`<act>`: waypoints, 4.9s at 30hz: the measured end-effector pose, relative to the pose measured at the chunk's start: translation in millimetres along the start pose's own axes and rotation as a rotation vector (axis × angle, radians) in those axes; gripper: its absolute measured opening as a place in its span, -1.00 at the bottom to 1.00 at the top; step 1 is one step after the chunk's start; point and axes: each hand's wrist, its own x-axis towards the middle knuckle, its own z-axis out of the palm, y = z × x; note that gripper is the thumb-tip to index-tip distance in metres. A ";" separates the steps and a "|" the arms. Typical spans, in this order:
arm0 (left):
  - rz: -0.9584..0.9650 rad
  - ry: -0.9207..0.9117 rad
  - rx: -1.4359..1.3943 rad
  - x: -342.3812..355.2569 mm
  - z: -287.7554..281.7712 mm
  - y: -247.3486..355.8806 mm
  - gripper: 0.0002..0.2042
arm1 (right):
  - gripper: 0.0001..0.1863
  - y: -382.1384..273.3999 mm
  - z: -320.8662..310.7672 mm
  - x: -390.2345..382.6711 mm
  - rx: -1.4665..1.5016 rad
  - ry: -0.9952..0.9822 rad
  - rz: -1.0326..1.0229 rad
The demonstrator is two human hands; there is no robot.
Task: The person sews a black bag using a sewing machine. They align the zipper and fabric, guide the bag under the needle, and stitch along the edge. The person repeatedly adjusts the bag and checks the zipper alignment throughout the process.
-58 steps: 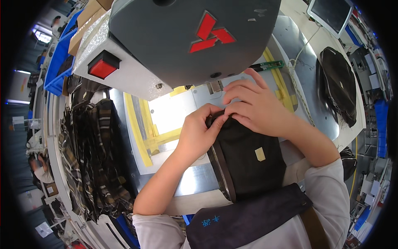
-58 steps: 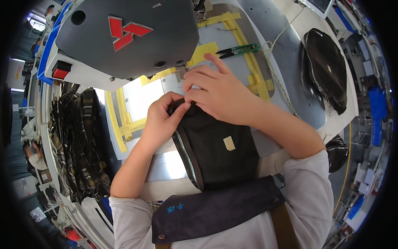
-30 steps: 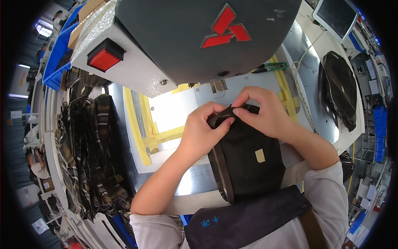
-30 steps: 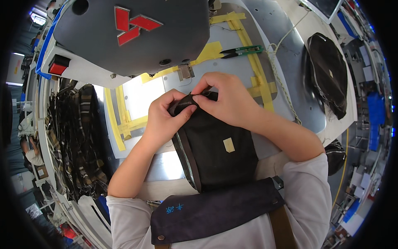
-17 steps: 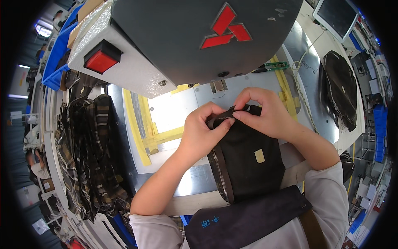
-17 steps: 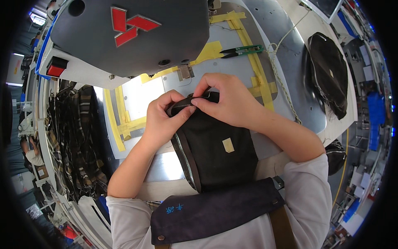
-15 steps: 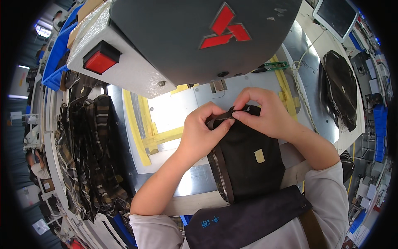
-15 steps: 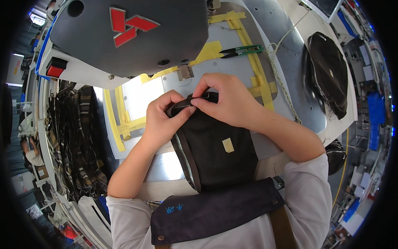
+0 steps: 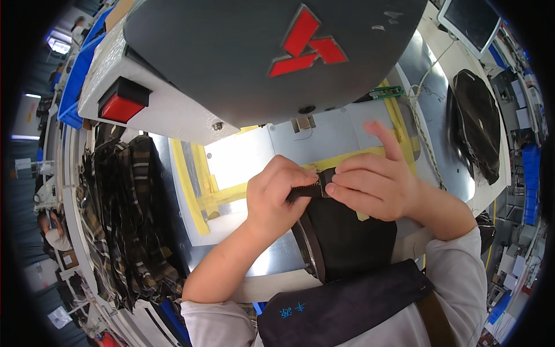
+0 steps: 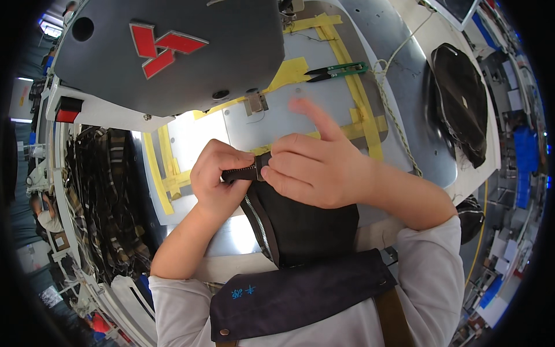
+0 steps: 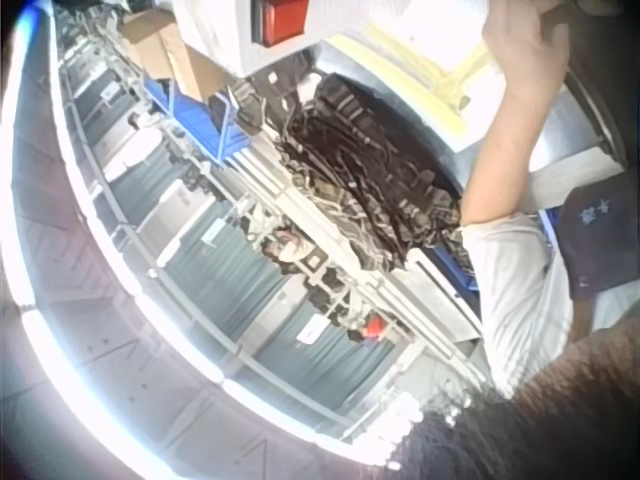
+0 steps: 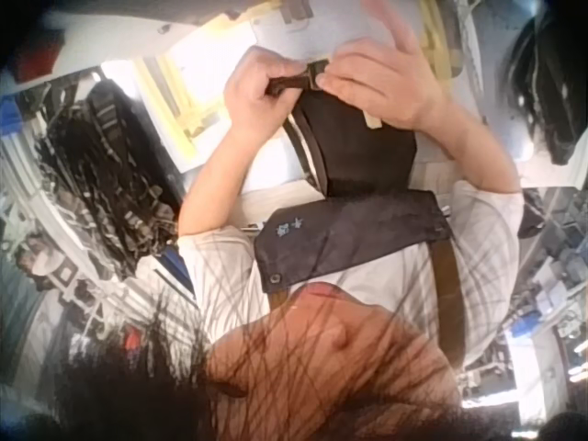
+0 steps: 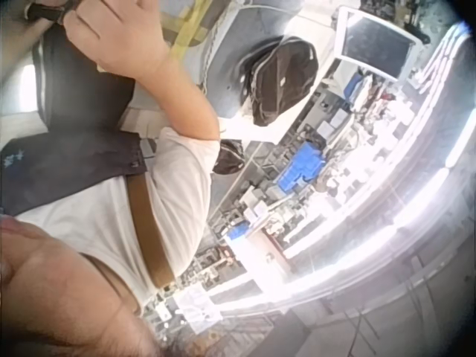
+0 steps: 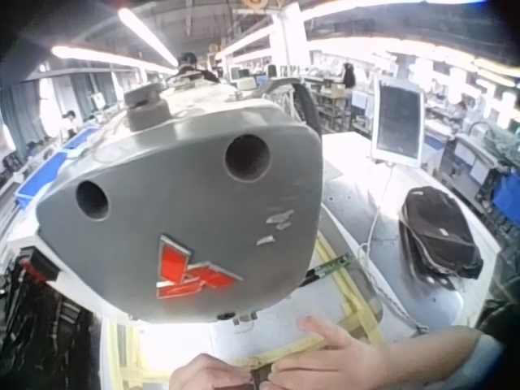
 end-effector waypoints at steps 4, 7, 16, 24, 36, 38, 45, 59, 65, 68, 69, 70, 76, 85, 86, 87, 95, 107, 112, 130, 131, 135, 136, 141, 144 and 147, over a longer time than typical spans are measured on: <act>0.089 0.047 0.053 -1.5 1.5 -1.3 -0.67 | -0.91 -1.4 4.6 -2.0 -0.073 0.088 -0.068; 0.077 0.043 0.084 0.1 1.5 0.7 -0.64 | -0.90 -1.0 3.3 -2.4 -0.096 0.084 -0.092; -0.256 -0.201 -0.111 7.2 -4.3 5.0 -0.76 | -0.92 7.9 1.8 3.5 0.254 -0.105 0.372; -0.583 -0.306 -0.261 8.1 -4.4 3.8 -0.87 | -0.93 14.9 6.4 0.5 0.653 -0.229 0.737; -0.503 -0.193 -0.176 5.0 -0.3 9.0 -0.87 | -0.89 15.5 7.3 -0.3 0.650 -0.251 0.865; -0.458 -0.172 -0.153 3.8 0.5 9.8 -0.86 | -0.89 14.7 6.3 1.5 0.661 -0.248 0.874; -0.412 -0.272 -0.140 6.9 2.7 6.8 -0.85 | -0.83 11.4 12.5 -2.9 0.643 -0.150 0.848; -0.456 -0.260 -0.269 6.4 -0.1 3.1 -0.87 | -0.88 11.3 8.1 0.5 0.809 -0.185 0.924; -0.568 -0.285 -0.365 4.9 -0.5 0.8 -0.87 | -0.79 13.0 11.0 -3.7 0.685 -0.185 0.818; -0.546 -0.286 -0.312 6.1 0.5 3.3 -0.87 | -0.87 12.5 13.2 -5.2 0.670 -0.164 0.788; -0.524 -0.283 -0.275 6.5 0.8 4.0 -0.87 | -0.86 12.3 13.1 -4.6 0.684 -0.180 0.833; -0.475 -0.277 -0.228 6.2 0.6 4.1 -0.88 | -0.86 11.9 12.8 -3.0 0.699 -0.195 0.877; -0.408 -0.321 -0.271 9.7 -4.0 -2.1 -0.88 | -0.85 15.8 7.0 2.2 0.791 -0.251 1.009; -0.500 -0.326 -0.327 9.8 -2.8 -3.0 -0.89 | -0.84 10.7 8.2 3.1 0.732 -0.262 1.014; -0.512 -0.334 -0.322 9.7 -2.8 -3.9 -0.89 | -0.85 10.2 7.7 4.0 0.718 -0.265 1.007; -0.525 -0.342 -0.315 9.7 -3.3 -4.4 -0.89 | -0.85 10.0 7.8 4.2 0.711 -0.274 1.001; -0.529 -0.306 -0.424 5.5 -1.2 -8.6 -0.91 | -0.79 18.9 11.6 -5.2 0.764 -0.169 0.922; -0.503 -0.126 0.253 23.9 2.4 -18.3 -0.92 | -0.77 49.6 41.5 10.6 0.357 -0.368 0.900; -0.612 -0.240 0.326 39.1 6.0 -24.7 -0.88 | -0.78 70.8 43.4 19.6 0.317 -0.529 0.926; -0.471 -0.118 0.451 40.6 20.8 -55.5 -0.83 | -0.80 92.5 48.1 22.0 0.278 -0.479 0.874; -0.466 -0.126 0.412 39.6 20.6 -56.3 -0.84 | -0.80 90.9 49.3 20.5 0.263 -0.460 0.864; -0.431 -0.245 0.311 37.3 11.4 -52.7 -0.85 | -0.82 85.7 42.1 24.8 0.307 -0.462 0.904; -0.413 -0.296 0.295 38.8 8.8 -49.2 -0.83 | -0.83 86.4 42.3 23.4 0.293 -0.458 0.887; -0.035 -0.367 0.478 37.8 5.3 -34.3 -0.70 | -0.86 85.5 39.4 23.4 0.266 -0.498 0.858; -0.014 -0.391 0.533 36.7 6.6 -31.6 -0.65 | -0.86 83.5 42.6 19.6 0.282 -0.403 0.829; -0.019 -0.375 0.522 34.7 4.4 -32.9 -0.64 | -0.86 82.1 41.8 22.7 0.269 -0.429 0.829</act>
